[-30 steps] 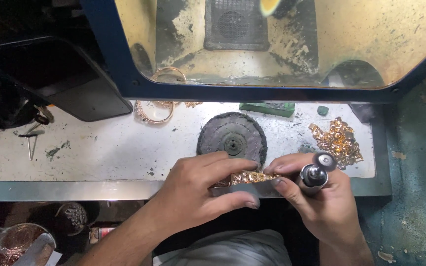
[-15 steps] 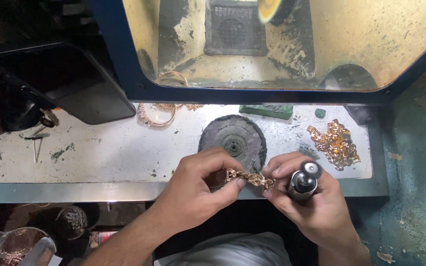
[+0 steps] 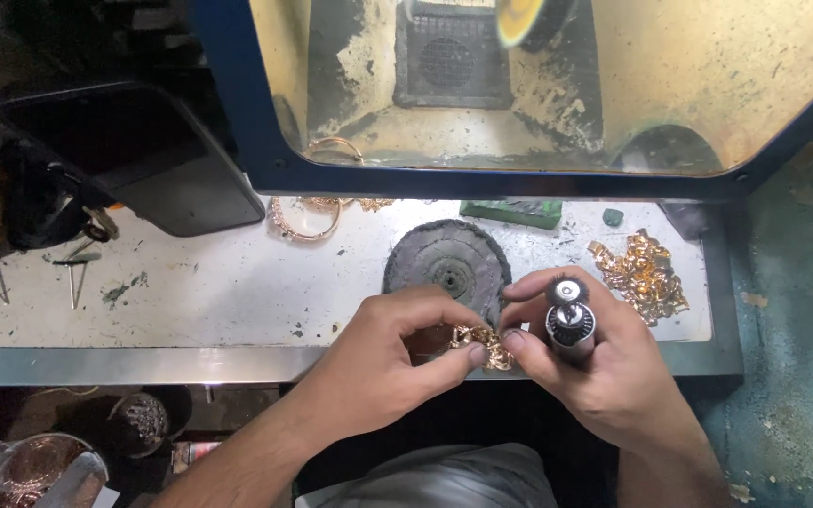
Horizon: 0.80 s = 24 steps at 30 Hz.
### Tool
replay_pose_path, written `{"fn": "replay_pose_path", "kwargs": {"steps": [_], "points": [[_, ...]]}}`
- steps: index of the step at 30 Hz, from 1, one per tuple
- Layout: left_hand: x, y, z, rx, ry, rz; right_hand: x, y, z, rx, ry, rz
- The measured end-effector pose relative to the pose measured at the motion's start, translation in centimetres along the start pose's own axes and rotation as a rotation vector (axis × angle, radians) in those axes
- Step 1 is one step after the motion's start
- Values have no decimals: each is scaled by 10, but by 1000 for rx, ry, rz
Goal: The person uses a rotary tool to polish a gold chain held against a dark polishing block. The person repeatedly rotates the chain and applies the tool to different links while working at a bench with a protective hood.
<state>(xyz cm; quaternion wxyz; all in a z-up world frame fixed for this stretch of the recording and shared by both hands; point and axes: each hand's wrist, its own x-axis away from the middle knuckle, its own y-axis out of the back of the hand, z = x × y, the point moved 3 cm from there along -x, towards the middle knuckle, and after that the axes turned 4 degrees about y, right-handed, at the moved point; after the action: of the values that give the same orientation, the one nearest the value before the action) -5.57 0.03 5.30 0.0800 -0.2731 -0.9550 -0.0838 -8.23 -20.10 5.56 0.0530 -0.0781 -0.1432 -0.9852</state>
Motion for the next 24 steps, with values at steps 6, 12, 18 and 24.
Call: {"fn": "replay_pose_path", "kwargs": {"steps": [6, 12, 18, 24], "points": [[-1, 4, 13, 104, 89, -11, 3, -3, -6, -204, 141, 20], [-2, 4, 11, 240, 170, -60, 3, -4, 3, -187, 57, 81], [-2, -1, 14, 280, 209, -217, 3, -7, 2, -156, 74, 63], [-5, -1, 12, 284, 89, 62, 2, -4, -11, -220, 133, -60]]}}
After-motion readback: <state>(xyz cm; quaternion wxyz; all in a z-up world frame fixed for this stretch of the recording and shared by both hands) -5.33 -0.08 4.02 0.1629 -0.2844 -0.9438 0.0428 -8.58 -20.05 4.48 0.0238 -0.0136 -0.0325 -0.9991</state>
